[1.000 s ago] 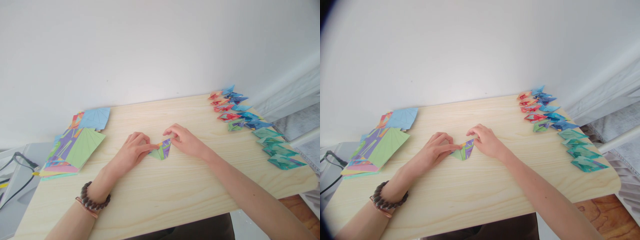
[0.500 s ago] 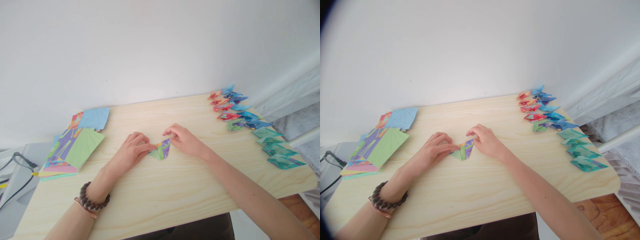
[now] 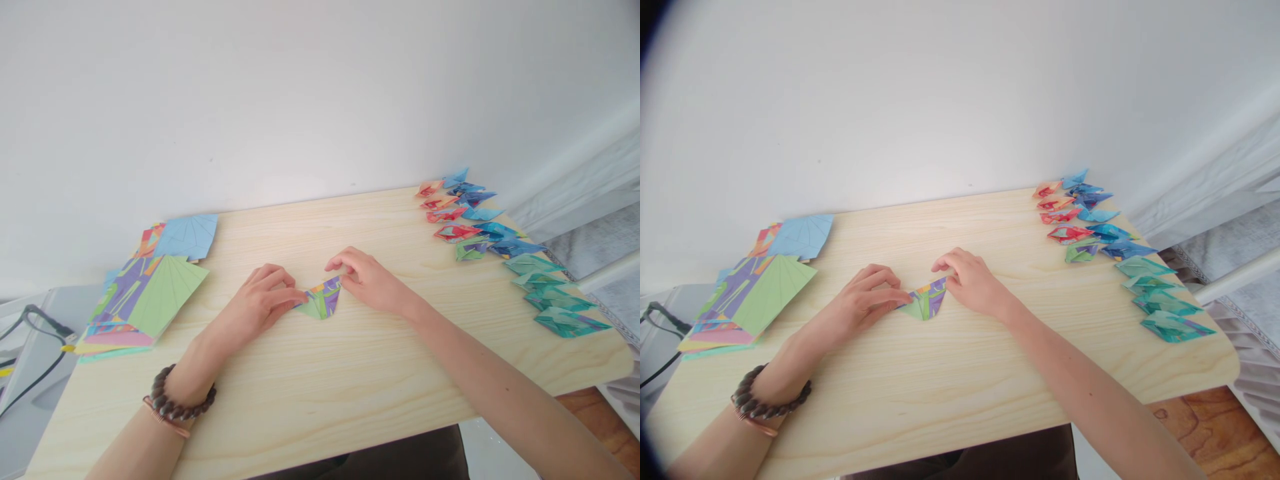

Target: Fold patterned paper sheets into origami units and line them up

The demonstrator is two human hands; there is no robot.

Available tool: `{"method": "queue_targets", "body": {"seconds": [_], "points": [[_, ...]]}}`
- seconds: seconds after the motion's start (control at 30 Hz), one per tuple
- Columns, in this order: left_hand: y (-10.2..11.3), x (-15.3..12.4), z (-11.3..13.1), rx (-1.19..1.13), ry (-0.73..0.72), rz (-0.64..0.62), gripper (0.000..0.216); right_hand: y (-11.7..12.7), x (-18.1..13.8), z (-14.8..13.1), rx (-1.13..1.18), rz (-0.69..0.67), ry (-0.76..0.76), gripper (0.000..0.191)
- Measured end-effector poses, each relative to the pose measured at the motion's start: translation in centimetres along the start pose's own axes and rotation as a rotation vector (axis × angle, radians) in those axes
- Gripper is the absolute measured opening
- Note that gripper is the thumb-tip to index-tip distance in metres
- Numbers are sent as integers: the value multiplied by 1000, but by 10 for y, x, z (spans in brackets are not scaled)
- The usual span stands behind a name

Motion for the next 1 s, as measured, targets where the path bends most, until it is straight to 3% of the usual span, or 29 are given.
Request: {"method": "queue_targets", "body": {"seconds": [1.0], "points": [[5, -10, -20, -73, -49, 9, 20, 4, -1, 1, 17, -9, 14, 37]]}}
Point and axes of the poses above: each hand's wrist, its own x-axis towards the middle knuckle, its own y-axis out of the back of the hand, z = x × y, the point moved 3 cm from there along x, towards the middle knuckle
